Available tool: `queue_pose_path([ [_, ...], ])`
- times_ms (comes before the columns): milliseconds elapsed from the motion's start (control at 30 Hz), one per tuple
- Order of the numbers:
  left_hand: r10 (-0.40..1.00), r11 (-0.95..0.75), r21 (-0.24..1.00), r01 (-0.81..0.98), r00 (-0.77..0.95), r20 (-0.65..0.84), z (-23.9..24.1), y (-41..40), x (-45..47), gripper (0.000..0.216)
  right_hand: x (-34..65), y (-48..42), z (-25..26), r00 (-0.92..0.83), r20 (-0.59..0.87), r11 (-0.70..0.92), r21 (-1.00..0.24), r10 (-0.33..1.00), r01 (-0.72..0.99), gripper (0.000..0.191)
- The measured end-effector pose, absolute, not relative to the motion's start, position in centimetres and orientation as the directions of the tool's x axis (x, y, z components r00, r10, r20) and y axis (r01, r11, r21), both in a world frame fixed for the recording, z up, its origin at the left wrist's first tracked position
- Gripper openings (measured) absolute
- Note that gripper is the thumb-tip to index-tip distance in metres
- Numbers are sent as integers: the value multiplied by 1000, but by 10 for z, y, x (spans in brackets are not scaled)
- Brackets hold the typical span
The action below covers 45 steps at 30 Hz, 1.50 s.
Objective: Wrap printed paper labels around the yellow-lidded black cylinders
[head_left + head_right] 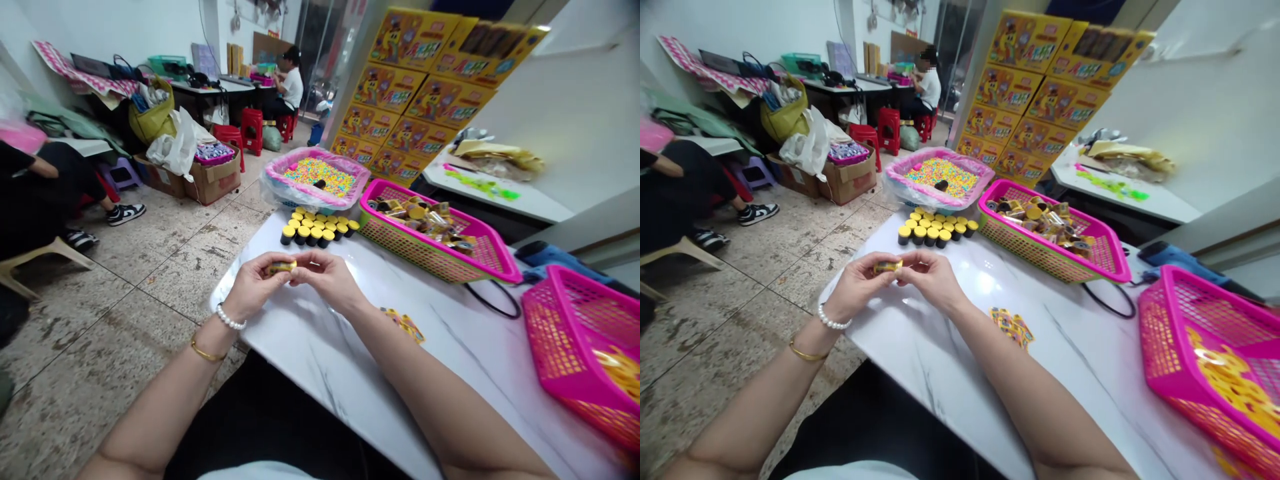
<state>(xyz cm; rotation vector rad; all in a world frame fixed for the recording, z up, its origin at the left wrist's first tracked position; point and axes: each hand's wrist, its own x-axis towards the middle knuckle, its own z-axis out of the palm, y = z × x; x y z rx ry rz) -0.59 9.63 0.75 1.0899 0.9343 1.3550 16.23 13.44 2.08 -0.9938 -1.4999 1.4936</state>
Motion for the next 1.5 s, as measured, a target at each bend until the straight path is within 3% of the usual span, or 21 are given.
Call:
queue_pose_path([
  [167, 999, -38, 918, -396, -1, 41, 0, 95, -9, 55, 165, 135, 24, -393, 7, -5, -1000, 920, -29, 39],
  [300, 998, 43, 898, -437, 50, -24, -2, 99, -11, 42, 169, 136, 22, -498, 1, -30, -998, 867, -53, 47],
  [433, 982, 181, 880, -439, 134, -135, -1, 100, -11, 48, 170, 136, 16, -508, 38, -20, -994, 861, -109, 29],
  [600, 946, 275, 826, -493, 289, -143, 1, 99, -13, 47, 170, 136, 12, -475, 91, 18, -988, 875, -156, 26],
  [800, 924, 360, 801, -479, 301, -235, -1, 100, -13, 49, 169, 136, 15, -527, 157, 119, -987, 835, -105, 21],
  [1100, 912, 379, 834, -401, 314, -264, 3, 96, -10, 55, 154, 116, 25, -440, 341, 438, -888, 831, 138, 21],
  [1167, 905, 395, 835, -383, 316, -284, 4, 95, -9, 57, 168, 127, 39, -374, 439, 536, -816, 817, 214, 17],
  [1233, 923, 372, 847, -379, 245, -296, 5, 99, -13, 57, 200, 148, 60, -224, 582, 618, -677, 782, 400, 13],
  [1300, 959, 284, 882, -376, 106, -264, 7, 110, -21, 52, 247, 174, 83, -54, 722, 562, -486, 689, 669, 12],
  [1367, 982, 167, 918, -359, -26, -188, 10, 132, -30, 47, 299, 200, 101, 91, 788, 338, -362, 609, 869, 18],
  [1500, 987, 45, 947, -319, -130, -90, 12, 195, -32, 51, 357, 222, 104, 207, 711, -60, -227, 671, 972, 33],
])
